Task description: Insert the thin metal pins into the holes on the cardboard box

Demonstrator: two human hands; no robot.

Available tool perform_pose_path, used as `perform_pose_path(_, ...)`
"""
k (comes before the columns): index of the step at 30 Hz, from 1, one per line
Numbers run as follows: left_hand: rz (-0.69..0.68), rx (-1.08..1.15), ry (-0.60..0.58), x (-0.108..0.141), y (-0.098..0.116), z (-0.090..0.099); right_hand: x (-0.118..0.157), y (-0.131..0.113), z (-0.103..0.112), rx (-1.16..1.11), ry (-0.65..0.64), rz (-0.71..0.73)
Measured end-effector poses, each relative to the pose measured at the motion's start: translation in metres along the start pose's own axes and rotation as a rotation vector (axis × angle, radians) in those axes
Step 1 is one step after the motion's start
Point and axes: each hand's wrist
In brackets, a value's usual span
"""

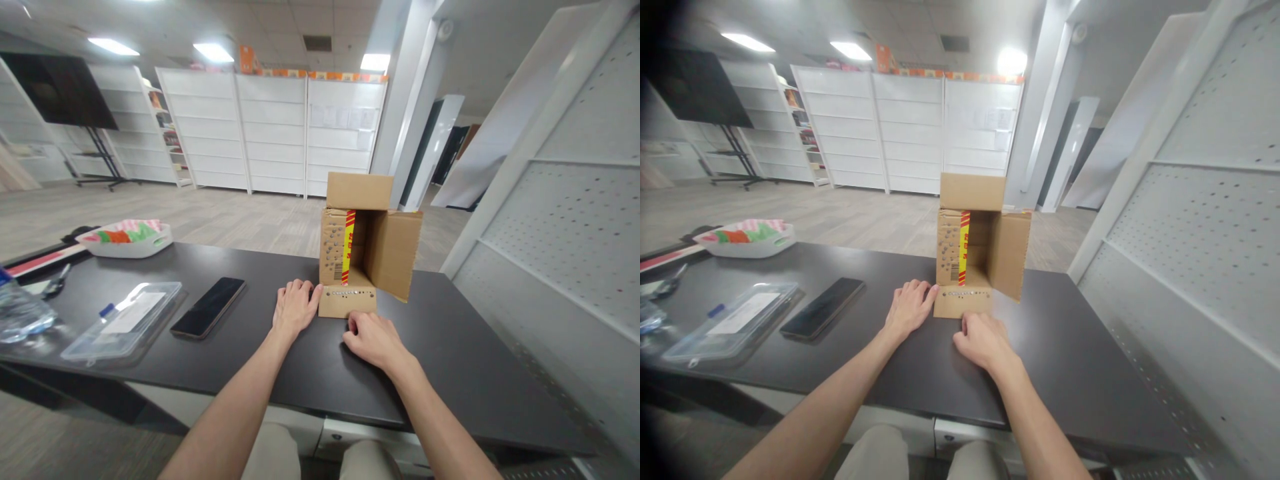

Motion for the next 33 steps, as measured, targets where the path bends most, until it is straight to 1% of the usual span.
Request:
perform_pose_path(4, 0.012, 0.001, -0.010, 0.000, 0.000, 0.001, 0.000, -0.004, 0.000, 0.028, 0.004, -0.012)
perform_pose_path(10, -0.004, 0.002, -0.004, 0.000, 0.000, 0.002, -0.002, -0.004, 0.000, 0.024, 0.048, -0.028)
perform_pose_path(17, 0.016, 0.002, -0.026, 0.001, 0.001, 0.004, -0.001, -0.002, -0.002, 0.041, 0.023, -0.004)
perform_pose_path(24, 0.032, 0.008, -0.047, 0.001, 0.003, 0.006, -0.003, -0.004, -0.007, 0.070, 0.044, -0.010)
perform_pose_path(27, 0.030, 0.001, -0.047, 0.001, 0.003, 0.006, -0.004, -0.002, -0.007, 0.017, 0.091, -0.008)
perform_pose_path(31, 0.020, 0.005, -0.039, 0.001, 0.002, 0.006, -0.005, 0.002, -0.007, -0.104, 0.207, 0.015)
perform_pose_path(33, 0.014, 0.015, -0.038, 0.001, 0.002, 0.005, -0.007, 0.006, -0.007, -0.171, 0.253, -0.005)
Point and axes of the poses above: each hand's wrist, its own x-axis away from the middle knuckle, its own z-axis out of the back of the hand, y = z × x, and after that the axes turned 2 degrees about -y, right-handed
